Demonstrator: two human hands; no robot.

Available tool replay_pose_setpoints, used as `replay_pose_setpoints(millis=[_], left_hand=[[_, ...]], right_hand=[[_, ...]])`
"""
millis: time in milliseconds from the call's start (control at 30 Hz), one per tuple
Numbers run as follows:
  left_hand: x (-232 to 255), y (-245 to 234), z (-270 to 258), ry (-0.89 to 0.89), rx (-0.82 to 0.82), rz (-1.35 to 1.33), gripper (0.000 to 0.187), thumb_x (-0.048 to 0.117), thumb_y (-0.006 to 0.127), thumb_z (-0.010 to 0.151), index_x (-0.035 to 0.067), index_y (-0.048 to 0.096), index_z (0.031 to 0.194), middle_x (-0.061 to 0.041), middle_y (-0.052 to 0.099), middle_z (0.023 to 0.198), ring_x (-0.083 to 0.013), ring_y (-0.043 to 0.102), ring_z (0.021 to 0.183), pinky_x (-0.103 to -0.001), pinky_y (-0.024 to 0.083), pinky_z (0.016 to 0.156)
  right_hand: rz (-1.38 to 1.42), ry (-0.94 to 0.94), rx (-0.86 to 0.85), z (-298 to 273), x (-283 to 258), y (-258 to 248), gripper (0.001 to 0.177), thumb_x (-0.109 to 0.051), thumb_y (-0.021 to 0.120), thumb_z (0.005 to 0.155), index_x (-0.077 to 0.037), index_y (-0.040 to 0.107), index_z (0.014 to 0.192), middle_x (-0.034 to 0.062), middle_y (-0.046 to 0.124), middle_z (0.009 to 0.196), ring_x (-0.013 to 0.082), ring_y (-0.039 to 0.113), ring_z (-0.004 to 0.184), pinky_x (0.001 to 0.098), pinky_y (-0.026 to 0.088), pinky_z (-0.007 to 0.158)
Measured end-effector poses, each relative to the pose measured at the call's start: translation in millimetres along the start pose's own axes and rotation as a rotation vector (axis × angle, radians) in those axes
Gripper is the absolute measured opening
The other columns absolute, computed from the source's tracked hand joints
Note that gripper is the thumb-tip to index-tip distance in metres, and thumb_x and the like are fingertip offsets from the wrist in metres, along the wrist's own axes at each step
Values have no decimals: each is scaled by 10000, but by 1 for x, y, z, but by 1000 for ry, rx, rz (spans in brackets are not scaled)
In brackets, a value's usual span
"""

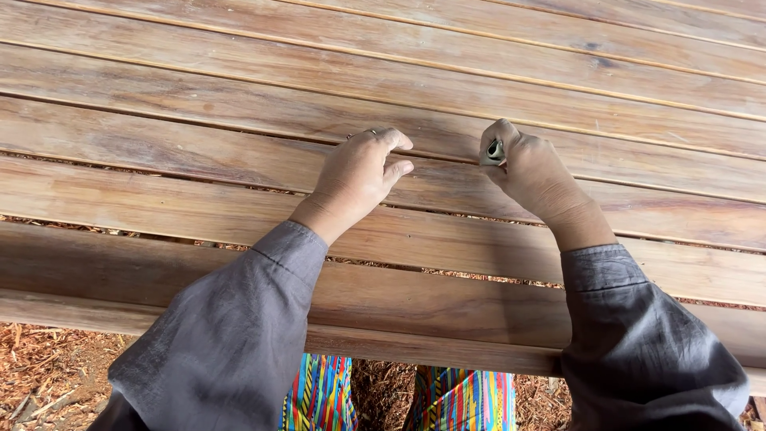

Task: The person sands the surface and edges of a wooden bench using a sanding block. They work on the slats and the frame, moving along the length of the bench to smooth the wood.

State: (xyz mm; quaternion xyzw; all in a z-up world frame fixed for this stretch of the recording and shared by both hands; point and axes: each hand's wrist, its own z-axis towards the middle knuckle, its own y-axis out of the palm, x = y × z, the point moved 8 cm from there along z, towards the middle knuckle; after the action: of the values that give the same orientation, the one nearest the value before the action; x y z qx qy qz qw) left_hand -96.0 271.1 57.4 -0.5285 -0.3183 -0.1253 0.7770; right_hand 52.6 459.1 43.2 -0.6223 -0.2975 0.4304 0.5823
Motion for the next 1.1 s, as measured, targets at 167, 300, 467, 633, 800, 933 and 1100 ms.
replay_pose_setpoints(millis=[167,300,467,633,800,933,1100], left_hand=[[-3,2,1,21,16,2,241,242,692,955,153,681,1180,-158,735,941,-380,721,979,-509,571,854],[-10,7,5,26,19,40,247,246,701,950,160,674,1180,-140,734,956,-368,720,995,-506,567,868],[-10,7,2,11,-5,57,253,245,710,946,156,678,1181,-137,743,966,-369,722,1005,-511,565,873],[-14,9,4,-33,-27,81,267,276,711,951,166,676,1191,-129,736,945,-360,720,1004,-510,564,882],[-14,5,4,-18,0,89,255,276,712,947,169,678,1175,-131,743,995,-365,716,1013,-528,560,878],[-23,11,7,-4,-5,85,251,264,712,941,164,681,1169,-135,741,1011,-372,715,1017,-535,559,871],[-59,5,-2,-185,-80,489,448,457,813,828,206,675,1171,-105,685,1185,-361,685,1099,-567,556,865]], right_hand=[[47,-13,25,2,11,7,397,-169,807,854,-207,545,1150,139,737,879,411,726,897,539,595,810],[34,-23,134,11,31,24,314,-206,798,907,-257,580,1128,85,725,859,364,731,891,492,603,787],[162,-37,179,10,24,26,258,-133,755,920,-240,597,1094,98,733,862,380,725,889,492,595,770],[238,-49,146,8,8,12,329,-56,731,878,-225,601,1129,121,738,868,398,721,880,491,593,787],[31,-93,107,14,13,29,404,-156,794,895,-181,506,1177,175,706,884,432,723,885,535,604,788],[-180,-110,171,5,-1,16,318,-156,730,910,-198,546,1165,107,693,861,383,728,844,502,614,759],[-115,-148,99,-3,-19,-5,355,-225,768,899,-202,619,1220,116,741,902,401,734,909,552,606,800]])
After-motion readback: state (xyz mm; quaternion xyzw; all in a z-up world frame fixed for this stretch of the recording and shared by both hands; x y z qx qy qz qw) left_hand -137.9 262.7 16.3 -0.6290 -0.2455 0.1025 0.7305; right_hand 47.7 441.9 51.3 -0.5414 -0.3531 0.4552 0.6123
